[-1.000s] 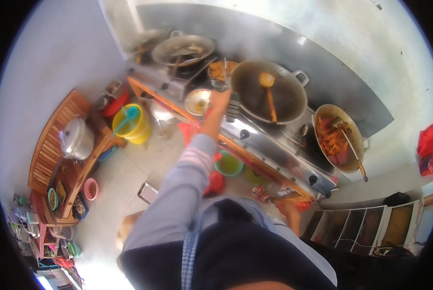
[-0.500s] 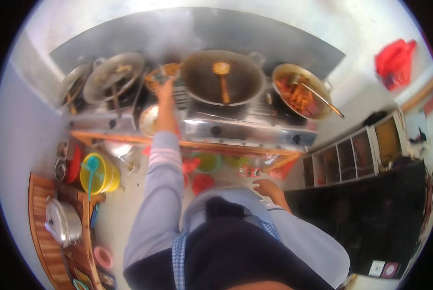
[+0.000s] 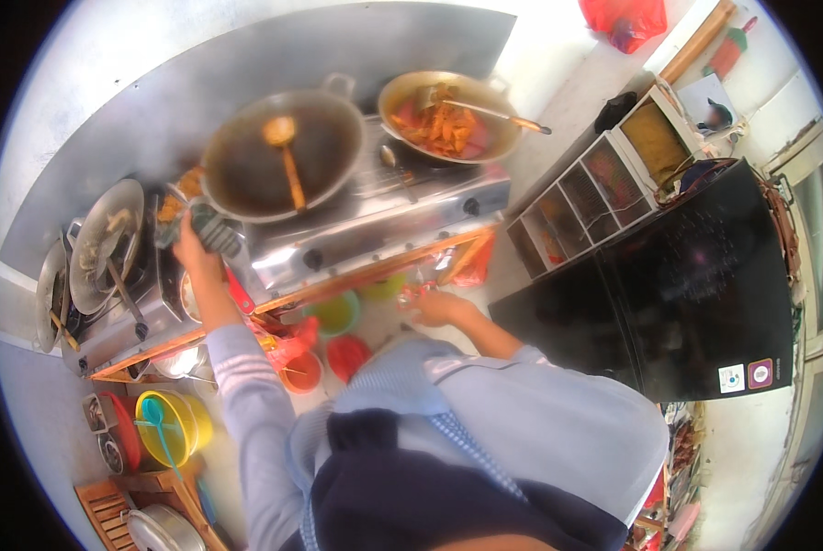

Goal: The person uses a wooden spoon to transfer reddish cooked food from a large metal pot into a rectangular metal tray. The person holds the pot with a cloth and scrapes the remaining contents into the tray before placing the pot back on the stove.

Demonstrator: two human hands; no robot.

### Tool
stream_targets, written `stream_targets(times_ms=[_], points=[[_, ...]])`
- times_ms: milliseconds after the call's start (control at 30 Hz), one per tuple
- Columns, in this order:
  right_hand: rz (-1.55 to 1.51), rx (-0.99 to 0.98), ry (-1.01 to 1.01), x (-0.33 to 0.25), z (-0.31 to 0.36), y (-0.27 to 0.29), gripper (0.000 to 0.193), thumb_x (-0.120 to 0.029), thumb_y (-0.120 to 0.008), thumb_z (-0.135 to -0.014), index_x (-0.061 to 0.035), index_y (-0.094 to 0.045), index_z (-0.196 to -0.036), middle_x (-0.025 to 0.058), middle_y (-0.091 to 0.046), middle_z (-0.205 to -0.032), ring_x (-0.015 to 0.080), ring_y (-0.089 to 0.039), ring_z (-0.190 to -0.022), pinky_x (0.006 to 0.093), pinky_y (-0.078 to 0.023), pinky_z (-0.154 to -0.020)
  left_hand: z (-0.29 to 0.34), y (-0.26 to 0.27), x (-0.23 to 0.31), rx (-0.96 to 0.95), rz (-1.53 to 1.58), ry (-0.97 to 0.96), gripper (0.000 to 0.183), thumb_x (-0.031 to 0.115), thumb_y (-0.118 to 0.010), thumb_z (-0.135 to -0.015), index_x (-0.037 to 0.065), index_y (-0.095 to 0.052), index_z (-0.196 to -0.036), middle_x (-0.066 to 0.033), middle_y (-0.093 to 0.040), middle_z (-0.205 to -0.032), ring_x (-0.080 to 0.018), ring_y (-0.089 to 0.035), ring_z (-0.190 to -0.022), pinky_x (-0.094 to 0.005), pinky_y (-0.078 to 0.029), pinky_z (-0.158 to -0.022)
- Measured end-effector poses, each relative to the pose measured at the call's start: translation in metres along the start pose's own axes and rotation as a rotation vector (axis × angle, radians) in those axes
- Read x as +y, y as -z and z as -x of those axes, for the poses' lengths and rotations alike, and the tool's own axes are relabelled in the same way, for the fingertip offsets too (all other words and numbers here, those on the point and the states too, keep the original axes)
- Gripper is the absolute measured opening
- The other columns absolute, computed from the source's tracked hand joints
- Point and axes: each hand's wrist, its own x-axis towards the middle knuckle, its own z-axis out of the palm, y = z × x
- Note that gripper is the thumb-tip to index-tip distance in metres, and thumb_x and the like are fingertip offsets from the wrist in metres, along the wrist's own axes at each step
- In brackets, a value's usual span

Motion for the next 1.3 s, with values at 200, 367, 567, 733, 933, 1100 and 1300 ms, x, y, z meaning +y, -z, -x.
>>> stream_targets(times_ms=[200, 367, 567, 733, 933, 1100, 1300], points=[[-0.326, 0.265, 0.155, 0.059, 0.008, 0.084, 0.032, -0.029, -0.058, -0.093, -0.0068, -0.069, -0.113, 0.0145, -0.069, -0.109, 0.0339, -0.064, -0.098, 0.0425, -0.049, -0.086, 0.148, 0.034, 0.005, -0.187, 0.326, 0.085, 0.054, 0.035, -0.069, -0.083, 0.006, -0.056, -0.127, -0.0119, -0.061, -0.124, -0.0290, -0.061, -0.112, -0.0465, -0.053, -0.092], [-0.089, 0.465, -0.001, 0.168, -0.004, 0.134, 0.023, -0.024, -0.061, -0.087, -0.0041, -0.073, -0.084, 0.0173, -0.069, -0.082, 0.0355, -0.067, -0.081, 0.0432, -0.051, -0.077, 0.249, -0.019, -0.098, -0.165, 0.176, 0.366, 0.032, 0.030, -0.070, -0.081, 0.009, -0.068, -0.105, -0.0065, -0.068, -0.101, -0.0239, -0.063, -0.097, -0.0399, -0.055, -0.082], [-0.121, 0.287, -0.150, 0.280, -0.078, 0.030, 0.025, -0.027, -0.067, -0.079, -0.0072, -0.074, -0.093, 0.0166, -0.070, -0.092, 0.0339, -0.068, -0.089, 0.0468, -0.052, -0.079, 0.250, -0.152, -0.213, -0.679, 0.205, 0.894, 0.044, 0.034, -0.062, -0.087, 0.006, -0.063, -0.122, -0.0130, -0.064, -0.121, -0.0314, -0.061, -0.111, -0.0472, -0.049, -0.097], [-0.498, 0.317, -0.448, 0.328, -0.022, -0.091, 0.036, -0.028, -0.069, -0.076, -0.0073, -0.074, -0.104, 0.0145, -0.072, -0.107, 0.0319, -0.068, -0.101, 0.0485, -0.053, -0.086, 0.278, -0.199, -0.287, -1.126, -0.720, 0.322, 0.060, 0.035, -0.061, -0.083, 0.004, -0.052, -0.134, -0.0155, -0.057, -0.132, -0.0349, -0.056, -0.119, -0.0470, -0.045, -0.104], [-1.040, 0.220, -1.288, 0.299, 0.213, -0.245, 0.043, -0.018, -0.058, -0.081, -0.0069, -0.067, -0.121, 0.0143, -0.068, -0.119, 0.0333, -0.064, -0.112, 0.0506, -0.053, -0.085, 0.357, -0.260, -0.329, -1.174, -0.787, 1.563, 0.053, 0.032, -0.066, -0.082, 0.004, -0.058, -0.126, -0.0147, -0.063, -0.122, -0.0341, -0.060, -0.111, -0.0442, -0.048, -0.097], [-1.867, 0.620, -1.436, 0.164, 0.341, -0.385, 0.045, -0.034, -0.053, -0.090, -0.0090, -0.060, -0.127, 0.0112, -0.063, -0.126, 0.0276, -0.064, -0.107, 0.0476, -0.055, -0.078, 0.481, -0.238, -0.318, -1.476, -0.979, 1.365, 0.038, 0.034, -0.066, -0.084, 0.005, -0.064, -0.108, -0.0110, -0.068, -0.102, -0.0267, -0.066, -0.095, -0.0376, -0.054, -0.084], [-2.442, 0.939, -1.596, -0.024, 0.335, -0.477, 0.050, -0.044, -0.048, -0.095, -0.0109, -0.053, -0.133, 0.0110, -0.064, -0.125, 0.0265, -0.067, -0.099, 0.0514, -0.056, -0.074, 0.613, -0.184, -0.342, -1.478, -1.267, 1.714, 0.036, 0.031, -0.069, -0.083, 0.007, -0.065, -0.109, -0.0096, -0.068, -0.102, -0.0253, -0.067, -0.092, -0.0376, -0.054, -0.080]])
